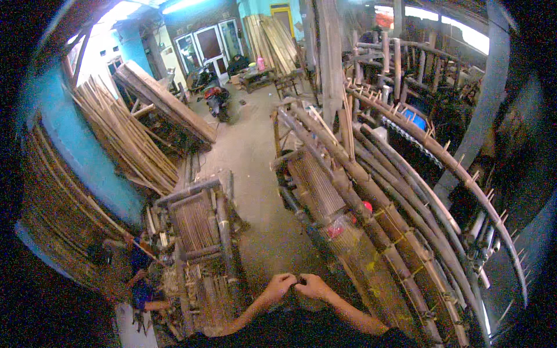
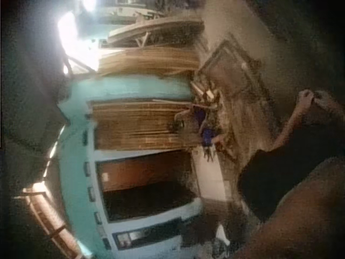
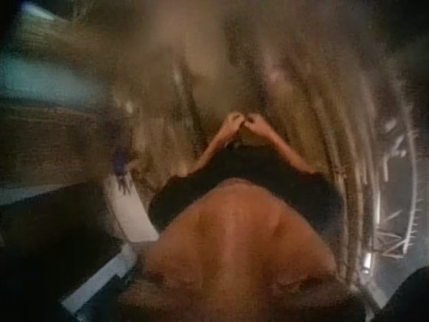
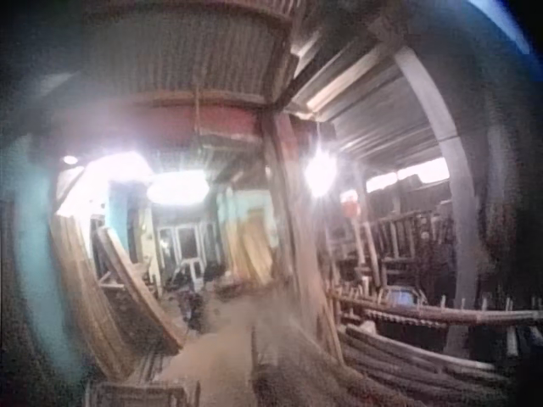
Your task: The person ties thin bamboo strips to a larger bamboo frame using yellow string. They repeatedly wrap the string around the frame and strips, then tie knots to secure the strips in place. The person occasionally uses a knife to cut the string.
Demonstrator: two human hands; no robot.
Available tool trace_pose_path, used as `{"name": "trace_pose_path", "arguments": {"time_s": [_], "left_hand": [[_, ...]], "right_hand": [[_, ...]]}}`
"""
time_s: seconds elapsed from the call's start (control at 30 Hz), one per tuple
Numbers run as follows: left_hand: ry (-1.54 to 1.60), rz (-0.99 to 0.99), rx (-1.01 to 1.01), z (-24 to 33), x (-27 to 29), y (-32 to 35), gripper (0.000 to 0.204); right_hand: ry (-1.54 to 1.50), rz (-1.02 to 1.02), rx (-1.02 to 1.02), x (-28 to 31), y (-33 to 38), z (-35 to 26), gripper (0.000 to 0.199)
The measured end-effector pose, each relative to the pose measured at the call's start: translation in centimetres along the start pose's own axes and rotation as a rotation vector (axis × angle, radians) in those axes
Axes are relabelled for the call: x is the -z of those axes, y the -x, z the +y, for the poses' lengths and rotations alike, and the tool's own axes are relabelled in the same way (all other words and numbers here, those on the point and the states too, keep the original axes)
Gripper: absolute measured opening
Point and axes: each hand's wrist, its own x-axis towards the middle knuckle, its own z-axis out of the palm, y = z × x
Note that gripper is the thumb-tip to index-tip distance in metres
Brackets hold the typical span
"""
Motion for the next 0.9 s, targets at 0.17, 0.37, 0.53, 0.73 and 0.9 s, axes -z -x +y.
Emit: {"name": "trace_pose_path", "arguments": {"time_s": [0.17,0.37,0.53,0.73,0.9], "left_hand": [[0.402,-0.278,0.25,0.6,8.8,-7.0,0.017],[0.039,-0.294,0.009,5.0,15.5,-13.5,0.014],[0.464,-0.174,0.028,7.0,18.5,-20.3,0.016],[0.577,-0.065,0.118,13.2,24.0,-29.4,0.018],[0.4,-0.145,0.056,20.2,26.9,-37.2,0.017]], "right_hand": [[0.087,-0.03,-0.023,2.1,-9.3,-6.9,0.032],[0.14,0.061,0.021,2.4,-18.5,-7.8,0.029],[0.07,0.006,0.141,4.2,-28.8,-7.1,0.026],[-0.341,-0.102,0.239,6.8,-42.0,-6.0,0.013],[-0.815,-0.201,0.093,9.9,-50.6,-5.3,0.004]]}}
